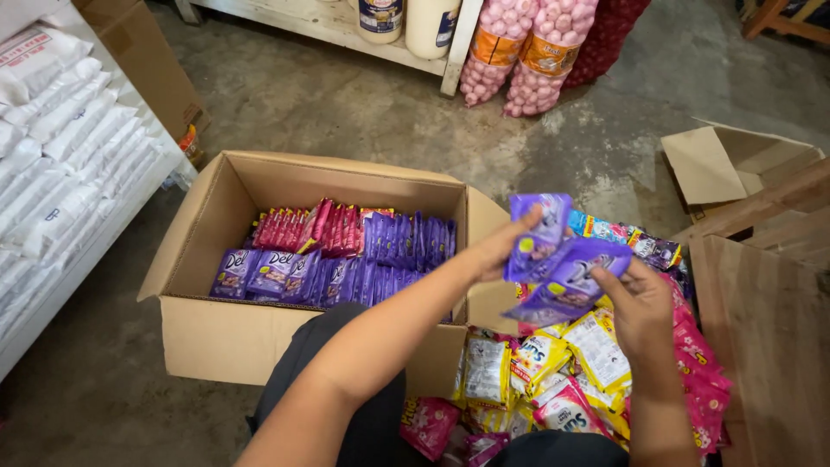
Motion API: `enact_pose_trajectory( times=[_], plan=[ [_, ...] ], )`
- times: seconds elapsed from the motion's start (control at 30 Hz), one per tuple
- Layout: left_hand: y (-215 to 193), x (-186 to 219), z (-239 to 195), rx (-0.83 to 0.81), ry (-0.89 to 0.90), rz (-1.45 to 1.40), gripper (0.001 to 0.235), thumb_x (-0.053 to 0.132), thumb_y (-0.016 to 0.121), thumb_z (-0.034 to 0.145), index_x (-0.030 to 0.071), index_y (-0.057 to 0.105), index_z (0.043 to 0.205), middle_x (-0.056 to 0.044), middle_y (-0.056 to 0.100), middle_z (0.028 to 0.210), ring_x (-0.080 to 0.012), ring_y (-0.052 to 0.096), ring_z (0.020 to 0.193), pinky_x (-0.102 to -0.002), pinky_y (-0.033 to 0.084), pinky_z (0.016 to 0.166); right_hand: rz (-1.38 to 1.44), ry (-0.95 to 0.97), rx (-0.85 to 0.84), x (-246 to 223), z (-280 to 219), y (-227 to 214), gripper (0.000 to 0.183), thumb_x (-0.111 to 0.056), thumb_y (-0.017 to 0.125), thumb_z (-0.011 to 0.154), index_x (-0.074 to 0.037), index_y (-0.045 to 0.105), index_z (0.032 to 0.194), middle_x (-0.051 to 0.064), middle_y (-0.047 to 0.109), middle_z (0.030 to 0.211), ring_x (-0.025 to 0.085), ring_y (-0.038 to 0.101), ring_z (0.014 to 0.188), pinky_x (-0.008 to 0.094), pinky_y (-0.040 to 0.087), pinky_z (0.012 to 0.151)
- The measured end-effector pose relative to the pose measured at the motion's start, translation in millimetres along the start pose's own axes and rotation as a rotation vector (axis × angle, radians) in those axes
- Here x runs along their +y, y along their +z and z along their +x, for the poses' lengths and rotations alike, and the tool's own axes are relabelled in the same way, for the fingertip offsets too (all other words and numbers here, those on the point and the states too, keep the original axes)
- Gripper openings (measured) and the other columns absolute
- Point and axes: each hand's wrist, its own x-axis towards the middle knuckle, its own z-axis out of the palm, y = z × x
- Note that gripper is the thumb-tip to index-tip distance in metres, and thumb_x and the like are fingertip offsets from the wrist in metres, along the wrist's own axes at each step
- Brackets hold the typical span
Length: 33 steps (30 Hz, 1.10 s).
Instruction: Sort and organize detergent sachets from a floor pile into a cardboard box.
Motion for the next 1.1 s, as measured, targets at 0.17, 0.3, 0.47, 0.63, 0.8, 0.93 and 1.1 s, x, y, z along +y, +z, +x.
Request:
enact_pose_trajectory(
  times=[0.17, 0.3, 0.47, 0.63, 0.8, 0.93, 1.1],
  plan=[
    [21.8, -22.3, -10.0, -0.022, -0.130, -0.004, 0.081, 0.065, 0.065, 0.090, 0.006, 0.052, 0.144, -0.012, 0.068, 0.130, -0.0217, 0.070, 0.114, -0.040, 0.057, 0.101, -0.079, -0.051, 0.165, -1.3, 7.1, 20.2, 0.016, 0.000, 0.073, 0.097, 0.000, 0.073, 0.112, 0.002, 0.067, 0.115, 0.010, 0.063, 0.105, 0.026, 0.052, 0.095],
    [20.1, -28.0, -10.2, -0.038, -0.127, -0.004, 0.085, 0.065, 0.067, 0.093, 0.002, 0.049, 0.148, -0.016, 0.067, 0.132, -0.0252, 0.068, 0.117, -0.041, 0.057, 0.101, -0.207, -0.136, 0.222, 18.7, 13.6, 10.9, 0.017, 0.000, 0.078, 0.095, 0.000, 0.074, 0.112, 0.003, 0.059, 0.122, 0.012, 0.058, 0.115, 0.026, 0.049, 0.100],
    [42.7, -20.6, -23.2, -0.079, -0.047, 0.119, 0.069, 0.040, 0.077, 0.094, 0.006, 0.049, 0.147, -0.009, 0.067, 0.130, -0.0205, 0.068, 0.115, -0.041, 0.057, 0.101, -0.112, -0.040, 0.281, 17.6, 18.1, 25.5, 0.014, -0.008, 0.079, 0.089, -0.005, 0.075, 0.102, 0.002, 0.054, 0.136, 0.012, 0.058, 0.122, 0.027, 0.051, 0.101],
    [24.5, -40.1, -15.5, -0.023, -0.182, 0.081, 0.054, 0.022, 0.073, 0.095, 0.002, 0.054, 0.142, -0.014, 0.070, 0.119, -0.0233, 0.070, 0.103, -0.042, 0.058, 0.093, -0.149, -0.077, 0.279, 33.1, 20.6, 23.9, 0.031, -0.008, 0.081, 0.090, -0.004, 0.059, 0.111, 0.005, 0.055, 0.134, 0.016, 0.058, 0.121, 0.030, 0.052, 0.099],
    [21.2, -28.1, -11.7, -0.017, -0.234, -0.219, 0.047, 0.022, 0.065, 0.098, -0.003, 0.058, 0.137, -0.018, 0.072, 0.115, -0.0268, 0.071, 0.097, -0.042, 0.058, 0.091, 0.167, 0.196, 0.255, 5.6, 20.7, 21.1, 0.050, -0.031, 0.060, 0.102, -0.010, 0.045, 0.145, 0.009, 0.060, 0.137, 0.018, 0.055, 0.105, 0.032, 0.051, 0.087],
    [37.2, 11.6, -18.8, -0.010, -0.061, -0.321, 0.053, 0.028, 0.058, 0.091, -0.002, 0.059, 0.134, -0.020, 0.072, 0.120, -0.0306, 0.073, 0.108, -0.045, 0.057, 0.100, -0.001, 0.475, -0.145, 31.2, 12.6, -1.5, 0.043, -0.022, 0.062, 0.096, -0.004, 0.061, 0.135, 0.010, 0.069, 0.129, 0.014, 0.066, 0.112, 0.029, 0.053, 0.097],
    [11.9, 12.1, -12.0, 0.127, 0.100, -0.279, 0.053, 0.041, 0.061, 0.106, 0.001, 0.057, 0.141, -0.018, 0.065, 0.130, -0.0308, 0.068, 0.115, -0.049, 0.054, 0.109, -0.133, 0.463, -0.301, 24.5, 7.5, -9.5, 0.027, -0.008, 0.064, 0.098, 0.002, 0.070, 0.122, 0.012, 0.076, 0.109, 0.019, 0.069, 0.095, 0.038, 0.054, 0.090]
  ],
)
